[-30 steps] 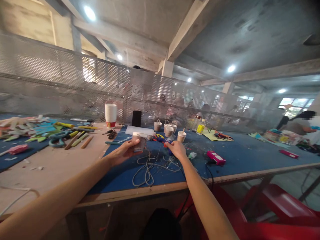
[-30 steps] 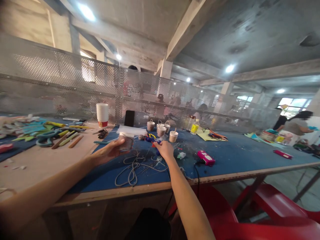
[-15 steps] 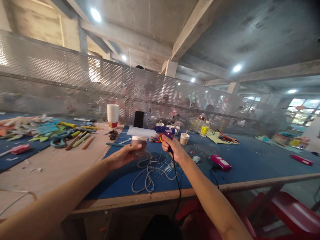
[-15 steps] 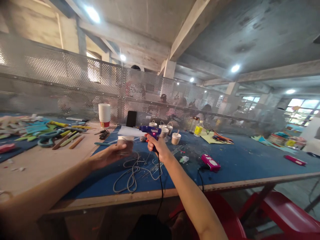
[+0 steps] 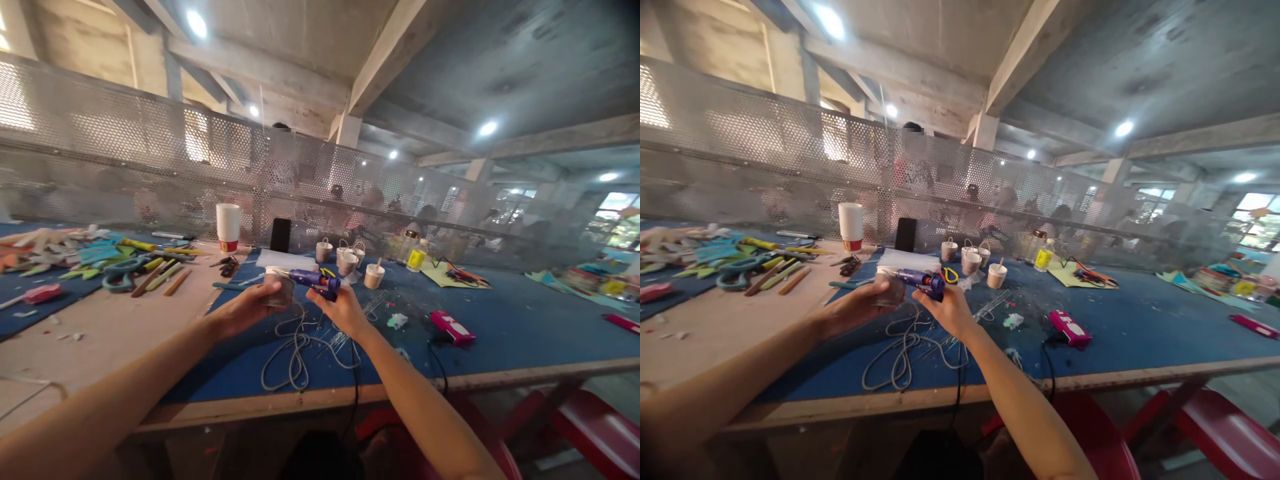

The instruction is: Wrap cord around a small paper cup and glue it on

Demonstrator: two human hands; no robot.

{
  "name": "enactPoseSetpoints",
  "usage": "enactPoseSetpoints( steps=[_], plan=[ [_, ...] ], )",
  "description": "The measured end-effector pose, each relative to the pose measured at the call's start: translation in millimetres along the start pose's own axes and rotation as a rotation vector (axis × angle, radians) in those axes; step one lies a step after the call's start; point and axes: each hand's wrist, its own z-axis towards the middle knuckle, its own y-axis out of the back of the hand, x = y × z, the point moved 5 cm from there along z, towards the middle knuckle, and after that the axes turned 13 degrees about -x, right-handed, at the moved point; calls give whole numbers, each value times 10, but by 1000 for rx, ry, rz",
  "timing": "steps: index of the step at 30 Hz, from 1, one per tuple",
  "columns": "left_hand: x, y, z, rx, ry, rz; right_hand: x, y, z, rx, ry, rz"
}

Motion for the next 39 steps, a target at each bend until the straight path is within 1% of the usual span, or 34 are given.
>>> enactPoseSetpoints(
  steps=[7, 13, 16, 20, 25, 34, 39],
  plan=[
    [-3, -23, -8, 15, -13, 23, 57, -1, 15, -22, 141, -49],
    [8, -10, 11, 31, -23, 33, -29, -29, 3, -21, 155, -95],
    [0, -17, 1, 18, -30, 42, -51, -33, 1, -25, 170, -102],
    [-15, -34, -17, 1, -33, 52, -41, -29, -5, -16, 174, -137],
    [-28, -48, -19, 19, -47, 53, -21, -15, -11, -20, 190, -185],
    [-14, -26, -11, 5, -41, 68, 12, 2, -27, -37, 297, -263],
    [-23, -42, -20, 6, -51, 64, 24, 7, -35, -22, 293, -302]
  ],
)
